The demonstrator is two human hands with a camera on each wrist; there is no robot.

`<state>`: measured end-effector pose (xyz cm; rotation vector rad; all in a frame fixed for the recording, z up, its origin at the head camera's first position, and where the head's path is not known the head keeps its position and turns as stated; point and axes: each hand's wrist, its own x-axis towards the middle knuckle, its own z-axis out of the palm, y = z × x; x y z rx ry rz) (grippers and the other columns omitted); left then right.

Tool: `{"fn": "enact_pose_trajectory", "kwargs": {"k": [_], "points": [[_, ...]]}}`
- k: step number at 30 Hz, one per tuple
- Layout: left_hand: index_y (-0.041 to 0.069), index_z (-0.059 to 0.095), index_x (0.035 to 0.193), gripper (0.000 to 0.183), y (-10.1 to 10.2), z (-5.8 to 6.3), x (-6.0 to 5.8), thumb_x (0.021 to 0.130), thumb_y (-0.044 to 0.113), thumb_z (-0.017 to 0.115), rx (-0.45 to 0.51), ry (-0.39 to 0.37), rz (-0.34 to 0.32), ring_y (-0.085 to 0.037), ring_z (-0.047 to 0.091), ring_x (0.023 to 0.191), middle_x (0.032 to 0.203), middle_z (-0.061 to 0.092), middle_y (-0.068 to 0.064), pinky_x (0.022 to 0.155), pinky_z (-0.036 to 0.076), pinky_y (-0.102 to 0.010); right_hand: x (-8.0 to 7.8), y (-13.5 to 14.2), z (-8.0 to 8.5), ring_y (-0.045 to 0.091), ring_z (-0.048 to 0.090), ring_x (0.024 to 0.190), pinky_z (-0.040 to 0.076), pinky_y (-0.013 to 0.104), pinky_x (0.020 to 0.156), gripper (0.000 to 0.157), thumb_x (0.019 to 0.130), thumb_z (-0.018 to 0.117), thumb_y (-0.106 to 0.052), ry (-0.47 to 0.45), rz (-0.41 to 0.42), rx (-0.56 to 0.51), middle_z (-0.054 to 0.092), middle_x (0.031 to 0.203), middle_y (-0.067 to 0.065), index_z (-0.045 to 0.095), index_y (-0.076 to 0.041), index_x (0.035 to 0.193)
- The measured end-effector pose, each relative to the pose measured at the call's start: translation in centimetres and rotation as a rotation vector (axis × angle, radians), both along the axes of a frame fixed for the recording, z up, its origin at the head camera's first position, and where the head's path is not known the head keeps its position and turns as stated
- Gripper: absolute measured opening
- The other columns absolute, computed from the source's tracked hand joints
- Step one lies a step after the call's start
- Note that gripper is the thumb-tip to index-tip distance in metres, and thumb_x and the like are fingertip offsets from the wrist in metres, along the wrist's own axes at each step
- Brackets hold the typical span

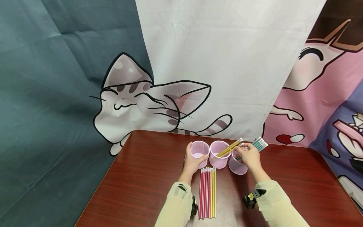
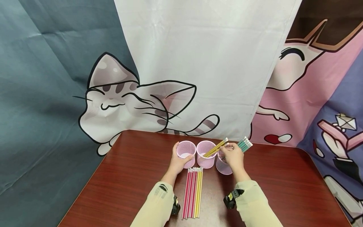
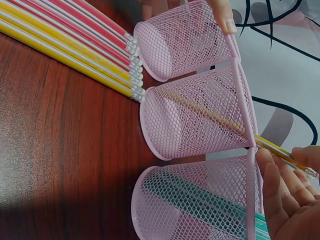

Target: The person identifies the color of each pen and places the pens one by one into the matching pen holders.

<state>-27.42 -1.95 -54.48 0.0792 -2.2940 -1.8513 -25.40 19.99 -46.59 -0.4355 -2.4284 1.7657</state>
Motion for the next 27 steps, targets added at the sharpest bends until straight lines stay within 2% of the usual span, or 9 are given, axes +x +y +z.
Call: {"fn": "enact_pose_trajectory", "kwargs": {"k": [6,10,13,15,18,22,24,27], "points": [[0.018,0.034,0.139,0.094,0.0,-0.1,0.0,0.061,0.024,0.087,0.003,0.001,0.003,-0.029,0.046,0.116,0.133,0.047,-0.01,0.097,0.035,-0.046,0.2,0.2,0.0,0.016,0.066,0.057,0.053,0.029,0.049,0.03,0.087,0.062,-0.014,-0.012,-0.016,-0.031,0.069,0.086,0.016,0.046,0.004,0.106],[0.018,0.034,0.139,0.094,0.0,-0.2,0.0,0.061,0.024,0.087,0.006,-0.002,0.001,-0.029,0.046,0.117,0.134,0.046,-0.009,0.097,0.035,-0.046,0.5,0.3,0.1,0.011,0.063,0.052,0.051,0.026,0.047,0.027,0.088,0.062,-0.014,0.002,-0.042,-0.029,0.067,0.073,0.005,0.046,0.002,0.102],[0.019,0.033,0.139,0.095,-0.1,-0.1,0.0,0.061,0.024,0.087,0.007,-0.01,0.002,-0.029,0.045,0.117,0.134,0.045,-0.009,0.097,0.035,-0.046,0.9,-0.1,0.1,0.01,0.061,0.048,0.049,0.026,0.044,0.022,0.088,0.061,-0.012,0.056,-0.02,-0.02,0.062,0.064,-0.002,0.047,0.002,0.097],[0.02,0.034,0.139,0.095,-0.1,-0.1,0.0,0.061,0.025,0.087,0.005,-0.018,0.004,-0.03,0.045,0.117,0.134,0.045,-0.009,0.097,0.035,-0.046,1.4,-0.6,0.0,0.012,0.059,0.046,0.047,0.028,0.041,0.02,0.088,0.062,-0.01,0.103,0.043,-0.018,0.06,0.06,0.0,0.049,0.003,0.095],[0.021,0.034,0.139,0.094,0.0,-0.1,0.0,0.061,0.026,0.087,-0.007,-0.021,0.004,-0.03,0.045,0.116,0.134,0.046,-0.008,0.096,0.035,-0.047,2.6,-1.6,-0.6,0.016,0.058,0.046,0.045,0.03,0.039,0.017,0.087,0.062,-0.007,0.133,0.203,-0.039,0.06,0.06,0.008,0.051,0.006,0.091],[0.02,0.034,0.139,0.094,0.0,0.1,0.0,0.061,0.025,0.086,-0.006,-0.02,0.005,-0.03,0.045,0.116,0.134,0.046,-0.009,0.097,0.035,-0.047,4.0,-2.5,-2.3,0.02,0.057,0.047,0.046,0.032,0.04,0.014,0.085,0.063,-0.005,0.093,0.435,-0.013,0.059,0.063,0.013,0.054,0.006,0.086],[0.02,0.034,0.139,0.094,0.0,0.1,0.1,0.061,0.025,0.086,-0.005,-0.023,0.007,-0.03,0.045,0.117,0.134,0.046,-0.009,0.097,0.034,-0.047,4.5,-2.9,-3.4,0.019,0.056,0.048,0.046,0.031,0.04,0.013,0.085,0.063,-0.006,0.059,0.492,0.028,0.059,0.063,0.011,0.055,0.004,0.083],[0.019,0.034,0.139,0.094,-0.1,0.2,0.1,0.061,0.025,0.086,-0.005,-0.032,0.008,-0.03,0.044,0.118,0.135,0.045,-0.009,0.098,0.034,-0.047,4.9,-3.3,-5.2,0.018,0.056,0.05,0.045,0.031,0.04,0.012,0.084,0.064,-0.008,0.011,0.488,0.093,0.059,0.063,0.009,0.056,-0.001,0.08]]}}
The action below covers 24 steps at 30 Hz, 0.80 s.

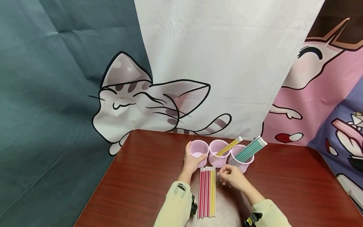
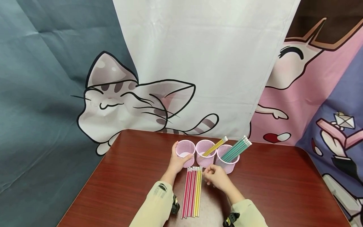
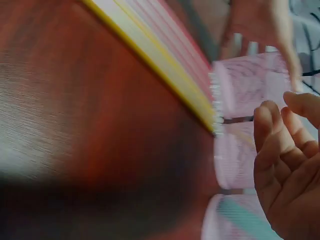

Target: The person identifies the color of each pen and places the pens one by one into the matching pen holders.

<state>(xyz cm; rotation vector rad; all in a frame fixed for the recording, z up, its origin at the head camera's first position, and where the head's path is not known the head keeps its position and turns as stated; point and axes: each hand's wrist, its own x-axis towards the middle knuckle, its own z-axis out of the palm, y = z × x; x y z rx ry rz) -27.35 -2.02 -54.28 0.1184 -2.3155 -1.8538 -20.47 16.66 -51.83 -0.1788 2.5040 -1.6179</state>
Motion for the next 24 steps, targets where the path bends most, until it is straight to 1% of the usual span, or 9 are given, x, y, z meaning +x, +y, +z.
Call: {"fn": "enact_pose_trajectory", "kwargs": {"k": [2,5,7,10,15,18,21,24], "points": [[0.019,0.033,0.14,0.094,0.0,0.0,0.0,0.062,0.025,0.086,-0.001,-0.002,-0.003,-0.03,0.044,0.118,0.135,0.045,-0.008,0.098,0.033,-0.046,0.1,-0.2,-1.3,0.017,0.055,0.052,0.043,0.029,0.039,0.01,0.083,0.064,-0.007,-0.01,-0.043,0.041,0.059,0.063,0.007,0.056,-0.004,0.078],[0.019,0.033,0.14,0.095,0.0,0.0,0.0,0.062,0.025,0.086,0.005,0.003,-0.005,-0.03,0.044,0.118,0.135,0.045,-0.009,0.098,0.033,-0.047,0.2,-0.4,-3.0,0.015,0.054,0.053,0.042,0.026,0.042,0.012,0.08,0.066,-0.007,0.005,-0.094,0.112,0.057,0.061,0.003,0.056,-0.007,0.074],[0.019,0.033,0.14,0.094,0.1,0.0,0.1,0.062,0.025,0.086,0.005,0.007,-0.005,-0.031,0.044,0.118,0.135,0.045,-0.01,0.098,0.034,-0.047,0.3,-0.5,-3.9,0.012,0.051,0.052,0.039,0.024,0.045,0.017,0.079,0.07,-0.012,0.02,-0.127,0.178,0.054,0.058,-0.001,0.056,-0.009,0.07],[0.02,0.033,0.139,0.094,0.1,0.0,0.1,0.062,0.025,0.086,0.007,0.006,-0.01,-0.031,0.044,0.119,0.136,0.044,-0.01,0.098,0.034,-0.047,0.2,-0.6,-4.8,0.009,0.046,0.051,0.037,0.023,0.049,0.024,0.076,0.074,-0.022,0.045,-0.16,0.273,0.049,0.055,-0.006,0.055,-0.012,0.066],[0.017,0.033,0.14,0.094,0.0,0.0,0.1,0.062,0.024,0.086,0.01,0.011,-0.015,-0.03,0.045,0.118,0.135,0.045,-0.009,0.098,0.034,-0.046,-0.1,-0.8,-5.0,0.01,0.044,0.052,0.036,0.026,0.051,0.03,0.075,0.075,-0.033,0.07,-0.179,0.365,0.048,0.054,-0.007,0.054,-0.013,0.064],[0.015,0.033,0.14,0.094,0.0,0.1,0.0,0.063,0.024,0.086,0.008,0.013,-0.016,-0.029,0.045,0.118,0.135,0.045,-0.009,0.098,0.034,-0.046,-0.2,-1.0,-4.7,0.012,0.046,0.055,0.037,0.029,0.052,0.033,0.075,0.073,-0.038,0.051,-0.196,0.426,0.05,0.056,-0.006,0.054,-0.014,0.064],[0.017,0.033,0.14,0.094,0.0,0.1,0.1,0.063,0.025,0.086,0.004,0.009,-0.017,-0.029,0.044,0.118,0.135,0.045,-0.009,0.098,0.034,-0.047,-0.2,-1.3,-4.4,0.014,0.048,0.058,0.037,0.032,0.052,0.035,0.076,0.072,-0.041,0.023,-0.21,0.489,0.051,0.059,-0.005,0.053,-0.014,0.064],[0.02,0.032,0.14,0.094,-0.1,0.1,0.2,0.063,0.025,0.086,0.002,0.009,-0.017,-0.031,0.044,0.118,0.135,0.045,-0.009,0.097,0.034,-0.048,-0.1,-1.4,-4.3,0.015,0.05,0.059,0.038,0.034,0.051,0.036,0.076,0.071,-0.042,0.004,-0.208,0.523,0.052,0.061,-0.003,0.052,-0.014,0.065]]}}
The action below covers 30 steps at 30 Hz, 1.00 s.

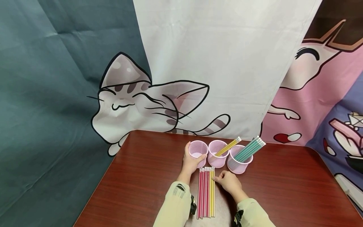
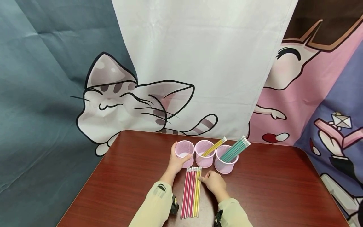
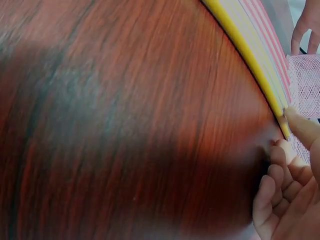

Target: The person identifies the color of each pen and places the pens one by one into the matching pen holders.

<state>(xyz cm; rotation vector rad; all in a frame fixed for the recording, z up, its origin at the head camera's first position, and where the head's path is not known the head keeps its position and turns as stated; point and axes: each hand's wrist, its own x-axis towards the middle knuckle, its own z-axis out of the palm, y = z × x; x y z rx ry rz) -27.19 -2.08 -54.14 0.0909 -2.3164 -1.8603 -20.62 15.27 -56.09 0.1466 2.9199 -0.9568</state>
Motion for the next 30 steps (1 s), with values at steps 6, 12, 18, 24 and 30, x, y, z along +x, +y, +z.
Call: {"fn": "enact_pose_trajectory", "kwargs": {"k": [6,12,18,24,30], "points": [[0.02,0.033,0.139,0.094,0.0,-0.07,-0.03,0.062,0.025,0.086,-0.008,-0.002,-0.002,-0.031,0.045,0.118,0.135,0.045,-0.01,0.097,0.034,-0.047,-0.11,-0.01,0.02,0.014,0.048,0.057,0.038,0.032,0.052,0.03,0.075,0.072,-0.035,-0.018,-0.002,-0.028,0.052,0.059,-0.005,0.054,-0.015,0.063],[0.019,0.033,0.139,0.094,0.02,-0.05,-0.05,0.062,0.024,0.086,-0.003,-0.004,-0.003,-0.032,0.045,0.117,0.135,0.045,-0.01,0.097,0.035,-0.047,-0.03,-0.16,0.46,0.012,0.047,0.039,0.042,0.028,0.039,0.022,0.072,0.067,-0.023,-0.062,-0.005,-0.053,0.049,0.048,-0.003,0.054,-0.012,0.059],[0.019,0.032,0.14,0.094,-0.02,-0.28,-0.17,0.063,0.025,0.086,-0.001,0.007,-0.002,-0.032,0.045,0.117,0.135,0.045,-0.01,0.097,0.035,-0.048,0.39,-0.34,0.97,0.015,0.048,0.033,0.044,0.029,0.035,0.028,0.071,0.065,-0.022,-0.124,-0.015,-0.04,0.046,0.04,-0.001,0.053,-0.008,0.05],[0.019,0.033,0.139,0.094,-0.01,-0.34,-0.12,0.063,0.025,0.086,-0.006,0.011,0.002,-0.033,0.044,0.117,0.135,0.045,-0.011,0.097,0.034,-0.049,0.53,-0.28,0.72,0.015,0.048,0.033,0.044,0.03,0.035,0.028,0.07,0.065,-0.022,-0.112,-0.032,-0.064,0.046,0.041,-0.002,0.052,-0.009,0.05],[0.019,0.033,0.139,0.093,0.06,-0.32,-0.12,0.062,0.025,0.086,-0.008,0.006,0.002,-0.033,0.044,0.117,0.135,0.045,-0.011,0.097,0.034,-0.049,0.65,0.26,0.71,0.011,0.045,0.034,0.04,0.027,0.033,0.023,0.07,0.065,-0.017,-0.095,-0.013,-0.182,0.046,0.041,0.0,0.049,-0.01,0.054]]}}
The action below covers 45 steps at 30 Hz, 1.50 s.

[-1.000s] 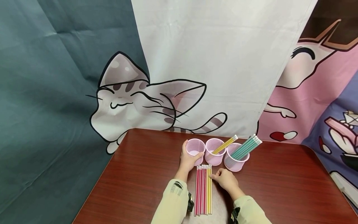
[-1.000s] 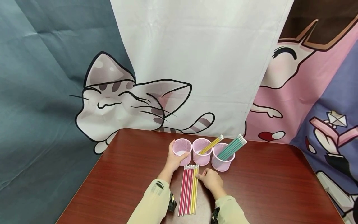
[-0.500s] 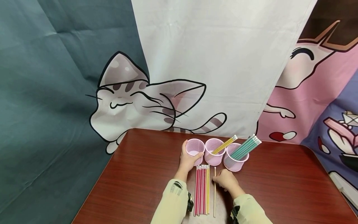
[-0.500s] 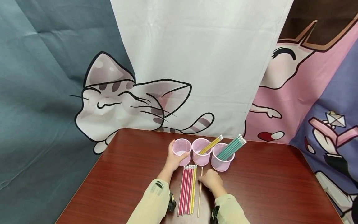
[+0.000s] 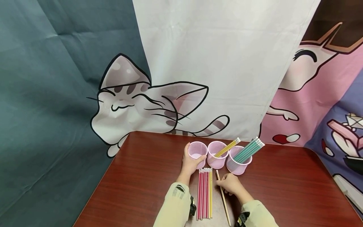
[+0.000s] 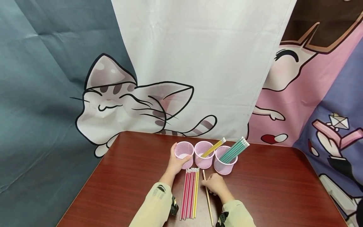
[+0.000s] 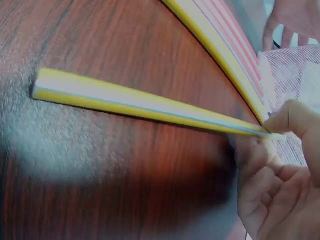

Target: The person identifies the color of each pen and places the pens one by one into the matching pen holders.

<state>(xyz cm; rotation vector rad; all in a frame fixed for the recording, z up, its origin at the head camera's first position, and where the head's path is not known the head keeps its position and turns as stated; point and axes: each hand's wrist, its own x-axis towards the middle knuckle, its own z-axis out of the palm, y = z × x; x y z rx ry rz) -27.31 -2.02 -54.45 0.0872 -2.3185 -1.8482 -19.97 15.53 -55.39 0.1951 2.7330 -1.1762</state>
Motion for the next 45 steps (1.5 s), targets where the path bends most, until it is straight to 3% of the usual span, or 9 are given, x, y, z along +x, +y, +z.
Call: {"fn": "enact_pose_trajectory", "kwargs": {"k": [5,11,15,23,31,34,45], "points": [[0.019,0.032,0.14,0.094,0.0,0.0,0.0,0.063,0.025,0.086,0.002,-0.01,0.003,-0.032,0.045,0.117,0.135,0.045,-0.01,0.097,0.034,-0.048,0.2,0.4,0.4,0.009,0.046,0.035,0.034,0.022,0.032,0.014,0.072,0.062,-0.011,-0.005,0.045,-0.123,0.057,0.05,0.002,0.051,-0.009,0.063],[0.02,0.032,0.14,0.094,0.0,-0.1,0.0,0.063,0.026,0.086,-0.009,-0.004,0.003,-0.031,0.045,0.117,0.135,0.045,-0.01,0.097,0.034,-0.048,0.1,0.9,1.5,0.006,0.049,0.035,0.027,0.017,0.033,0.008,0.078,0.06,-0.005,-0.008,0.208,-0.302,0.062,0.058,0.007,0.054,-0.003,0.074],[0.019,0.032,0.139,0.094,0.0,-0.1,0.0,0.062,0.025,0.086,0.002,0.007,-0.001,-0.032,0.045,0.118,0.135,0.044,-0.01,0.097,0.034,-0.048,-0.1,1.3,2.4,0.008,0.051,0.038,0.03,0.017,0.035,0.007,0.081,0.061,-0.005,-0.013,0.267,-0.34,0.064,0.062,0.008,0.057,0.001,0.08],[0.019,0.033,0.14,0.094,-0.1,-0.1,-0.1,0.062,0.025,0.086,0.013,0.013,-0.006,-0.031,0.044,0.119,0.136,0.044,-0.01,0.098,0.033,-0.047,-0.6,1.8,4.4,0.019,0.055,0.045,0.05,0.04,0.045,0.013,0.083,0.058,0.001,0.059,0.339,-0.415,0.062,0.068,0.014,0.056,0.013,0.088],[0.018,0.033,0.139,0.094,-0.1,-0.1,0.0,0.062,0.025,0.086,0.006,0.017,-0.003,-0.032,0.045,0.118,0.135,0.044,-0.011,0.097,0.034,-0.048,-1.3,1.9,6.3,0.029,0.057,0.049,0.051,0.04,0.049,0.01,0.085,0.058,-0.002,0.099,0.288,-0.382,0.062,0.066,0.012,0.055,0.008,0.085],[0.019,0.033,0.139,0.094,-0.1,-0.1,0.0,0.062,0.025,0.086,0.006,0.011,-0.002,-0.032,0.045,0.118,0.135,0.044,-0.011,0.097,0.034,-0.048,-1.5,2.0,7.3,0.031,0.057,0.05,0.05,0.034,0.048,0.011,0.086,0.057,-0.003,0.127,0.255,-0.358,0.062,0.064,0.01,0.056,0.008,0.085],[0.02,0.033,0.139,0.094,-0.1,-0.1,0.1,0.061,0.025,0.086,0.003,0.005,0.004,-0.033,0.044,0.119,0.135,0.044,-0.011,0.098,0.034,-0.048,-2.6,2.6,10.6,0.017,0.056,0.048,0.044,0.025,0.044,0.016,0.087,0.06,-0.011,0.243,0.166,-0.297,0.055,0.054,0.005,0.061,0.005,0.084]]}}
